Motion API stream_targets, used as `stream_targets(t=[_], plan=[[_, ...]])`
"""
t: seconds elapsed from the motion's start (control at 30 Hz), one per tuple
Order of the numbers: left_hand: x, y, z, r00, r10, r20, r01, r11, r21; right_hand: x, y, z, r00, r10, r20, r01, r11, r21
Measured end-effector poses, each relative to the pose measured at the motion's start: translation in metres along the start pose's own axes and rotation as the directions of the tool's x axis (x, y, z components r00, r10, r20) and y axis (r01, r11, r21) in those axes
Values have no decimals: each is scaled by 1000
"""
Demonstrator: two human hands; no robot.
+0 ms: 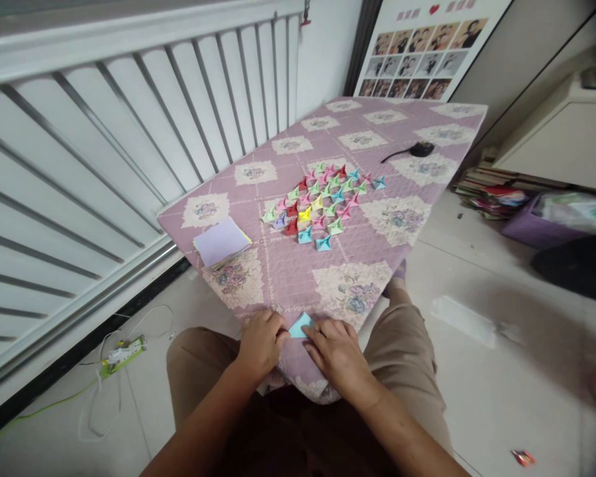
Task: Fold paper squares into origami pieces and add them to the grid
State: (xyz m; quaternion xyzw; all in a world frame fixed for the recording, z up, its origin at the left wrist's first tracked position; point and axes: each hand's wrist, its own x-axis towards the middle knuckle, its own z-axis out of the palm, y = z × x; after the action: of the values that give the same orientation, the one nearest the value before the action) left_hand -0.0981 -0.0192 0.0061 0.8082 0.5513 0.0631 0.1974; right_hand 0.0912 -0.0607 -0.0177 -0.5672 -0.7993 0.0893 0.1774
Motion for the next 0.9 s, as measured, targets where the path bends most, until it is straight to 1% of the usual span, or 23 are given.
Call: stream_targets(t=[0.07, 0.13, 0.23, 0.33, 0.43, 0.53, 0.63, 0.73, 0.9], plan=[[-5, 1, 3, 996, 83, -31, -84, 996, -8, 0, 1, 0, 1000, 1, 5, -1, 1000, 5], [-11, 3, 8, 988, 149, -49, -148, 989, 32, 0, 1, -1, 1000, -5, 14, 5, 1000, 2], [-20, 3, 19, 979, 200, -51, -193, 975, 111, 1, 1, -2, 999, -21, 35, 22, 999, -28], [-27, -1, 26, 972, 228, -52, -219, 965, 147, 4, 0, -2, 997, -25, 68, 30, 996, -82], [-30, -4, 28, 973, 225, -40, -217, 964, 152, 9, -3, -2, 996, 1, 85, 10, 990, -138], [-29, -2, 24, 980, 198, -38, -192, 974, 120, 16, -4, -7, 994, 19, 106, -1, 987, -159], [-24, 0, 18, 986, 159, -49, -156, 986, 62, 21, -2, -14, 987, 15, 160, 5, 992, -125], [-15, 1, 12, 990, 136, -39, -136, 991, 13, 26, 4, -18, 979, -6, 205, 17, 998, -53], [-3, 0, 9, 989, 143, -35, -142, 990, 16, 30, 12, -15, 975, -8, 224, 6, 1000, 9]])
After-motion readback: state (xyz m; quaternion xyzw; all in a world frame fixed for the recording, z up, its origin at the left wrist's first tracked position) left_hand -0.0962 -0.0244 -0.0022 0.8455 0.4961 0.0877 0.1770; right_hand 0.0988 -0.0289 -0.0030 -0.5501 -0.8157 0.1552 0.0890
